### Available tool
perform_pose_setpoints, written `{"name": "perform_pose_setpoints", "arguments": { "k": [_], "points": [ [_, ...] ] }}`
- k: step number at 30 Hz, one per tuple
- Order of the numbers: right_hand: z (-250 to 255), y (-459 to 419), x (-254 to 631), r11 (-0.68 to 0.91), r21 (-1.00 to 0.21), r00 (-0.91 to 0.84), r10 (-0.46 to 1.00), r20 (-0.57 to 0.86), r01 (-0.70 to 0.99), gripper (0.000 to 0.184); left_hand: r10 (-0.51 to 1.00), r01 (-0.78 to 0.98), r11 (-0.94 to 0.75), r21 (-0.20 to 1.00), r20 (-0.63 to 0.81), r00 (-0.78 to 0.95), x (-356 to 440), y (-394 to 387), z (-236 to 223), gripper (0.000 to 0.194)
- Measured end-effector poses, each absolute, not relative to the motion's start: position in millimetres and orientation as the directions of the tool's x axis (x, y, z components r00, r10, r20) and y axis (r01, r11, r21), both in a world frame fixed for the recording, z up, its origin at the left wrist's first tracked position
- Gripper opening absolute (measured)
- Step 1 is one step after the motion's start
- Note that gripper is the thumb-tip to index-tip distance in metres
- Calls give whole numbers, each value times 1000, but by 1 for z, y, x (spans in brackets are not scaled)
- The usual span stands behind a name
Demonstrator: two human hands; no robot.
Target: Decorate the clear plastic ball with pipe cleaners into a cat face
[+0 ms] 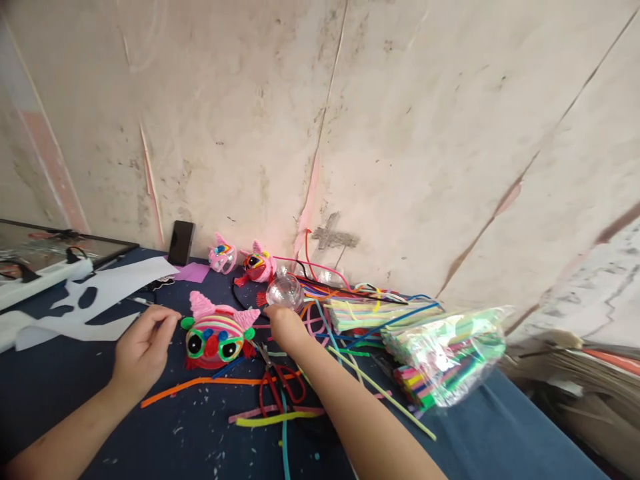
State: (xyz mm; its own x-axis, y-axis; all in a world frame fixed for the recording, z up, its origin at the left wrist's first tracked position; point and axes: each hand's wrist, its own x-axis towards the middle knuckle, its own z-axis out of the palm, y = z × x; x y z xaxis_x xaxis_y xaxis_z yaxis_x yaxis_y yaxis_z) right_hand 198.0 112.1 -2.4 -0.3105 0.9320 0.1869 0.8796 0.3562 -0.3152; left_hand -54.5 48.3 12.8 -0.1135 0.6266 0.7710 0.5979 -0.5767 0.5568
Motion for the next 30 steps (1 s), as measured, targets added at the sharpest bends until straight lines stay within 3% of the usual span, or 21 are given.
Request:
{"name": "perform_pose_setpoints", "arguments": {
  "k": [4, 7, 16, 18, 22, 25, 30],
  "points": [
    [-12, 126, 170, 317, -170, -301, 947, 110, 933, 13, 623, 607, -575, 548, 774, -109, -57, 53, 12, 15],
    [-19, 123, 164, 280, -112, -268, 957, 115, 953, 12, 634, 607, -568, 556, 766, -108, -58, 55, 11, 16],
    [26, 93, 203, 175, -189, -85, 910, 406, 966, 27, 553, 562, -697, 446, 833, 23, -51, 46, 13, 11],
    [34, 81, 215, 258, -224, -128, 873, 471, 940, 27, 530, 557, -720, 414, 846, 56, -49, 46, 11, 11],
    [32, 60, 225, 591, -219, -379, 715, 587, 776, 27, 472, 596, -726, 343, 879, 69, -46, 46, 9, 13],
    [26, 51, 221, 663, -198, -442, 662, 606, 722, 29, 382, 644, -732, 223, 917, 117, -48, 46, 9, 23],
    [39, 41, 223, 797, -314, -516, 582, 629, 516, 26, 323, 670, -742, 13, 883, 340, -54, 46, 18, 36]
  ]
}}
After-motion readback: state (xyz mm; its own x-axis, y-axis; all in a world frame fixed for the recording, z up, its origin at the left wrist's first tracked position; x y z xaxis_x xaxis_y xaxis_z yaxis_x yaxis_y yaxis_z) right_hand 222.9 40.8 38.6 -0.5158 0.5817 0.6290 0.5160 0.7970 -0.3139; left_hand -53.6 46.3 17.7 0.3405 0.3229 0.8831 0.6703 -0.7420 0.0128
